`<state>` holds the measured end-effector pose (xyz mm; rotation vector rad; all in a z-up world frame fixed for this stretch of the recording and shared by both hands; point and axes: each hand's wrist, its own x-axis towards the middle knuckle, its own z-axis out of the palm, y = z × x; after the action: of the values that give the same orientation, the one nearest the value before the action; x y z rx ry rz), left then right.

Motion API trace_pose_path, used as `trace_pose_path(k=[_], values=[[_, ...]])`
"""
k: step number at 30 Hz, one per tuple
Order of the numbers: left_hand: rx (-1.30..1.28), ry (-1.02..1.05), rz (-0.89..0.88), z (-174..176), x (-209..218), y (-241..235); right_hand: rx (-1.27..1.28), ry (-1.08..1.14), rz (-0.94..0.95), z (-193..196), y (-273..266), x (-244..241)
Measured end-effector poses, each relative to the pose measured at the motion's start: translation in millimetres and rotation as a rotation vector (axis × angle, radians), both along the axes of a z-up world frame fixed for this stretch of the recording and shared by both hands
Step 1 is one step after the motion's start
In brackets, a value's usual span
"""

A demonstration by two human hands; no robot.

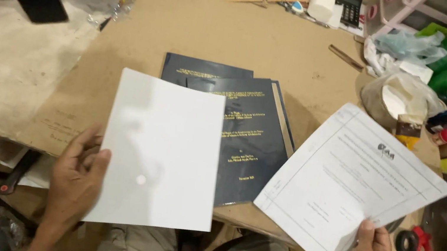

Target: Inspecting and organizing book covers and paper inserts on a workbench for binding.

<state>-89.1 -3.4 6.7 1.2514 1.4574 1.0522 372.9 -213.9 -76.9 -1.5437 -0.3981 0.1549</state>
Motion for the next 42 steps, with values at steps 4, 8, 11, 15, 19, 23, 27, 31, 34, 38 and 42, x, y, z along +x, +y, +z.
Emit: trace_pose_path(k=[4,8,11,15,19,23,27,31,34,38,42], values=[[0.111,0.022,0.082,-13.8,-30.8,12.1,-0.078,0.013,0.033,2.5,-3.6,0.3],[0.105,0.095,0.145,-19.3,-53.8,22.2,-0.286,0.002,-0.021,18.3,5.0,-8.0],[0.175,0.019,0.198,-29.7,-69.7,29.5,-0.337,0.001,0.029,12.7,5.5,6.2],[0.164,0.268,0.235,-21.9,-85.3,30.6,-0.544,0.114,-0.021,56.4,31.1,-21.6],[0.082,0.558,0.196,-14.8,-91.4,34.8,-0.446,-0.047,0.013,37.3,35.5,-5.6],[0.717,0.903,0.199,-43.5,-96.0,38.1,-0.486,-0.043,-0.022,6.1,28.5,31.7],[0.800,0.862,0.086,-38.4,-65.5,32.5,-0.417,-0.120,-0.028,-9.5,21.7,39.7],[0.820,0.677,0.010,-36.9,-38.6,32.6,-0.354,-0.102,-0.061,-6.1,25.0,34.5],[0.692,0.607,-0.006,-33.7,-30.0,31.7,-0.360,-0.097,-0.056,0.5,28.2,29.5],[0.589,0.604,-0.060,-38.5,-25.4,32.2,-0.208,-0.079,-0.059,-12.3,29.6,36.1],[0.673,0.651,-0.040,-45.5,-19.0,30.0,-0.144,-0.069,-0.039,-4.9,31.1,26.7]])
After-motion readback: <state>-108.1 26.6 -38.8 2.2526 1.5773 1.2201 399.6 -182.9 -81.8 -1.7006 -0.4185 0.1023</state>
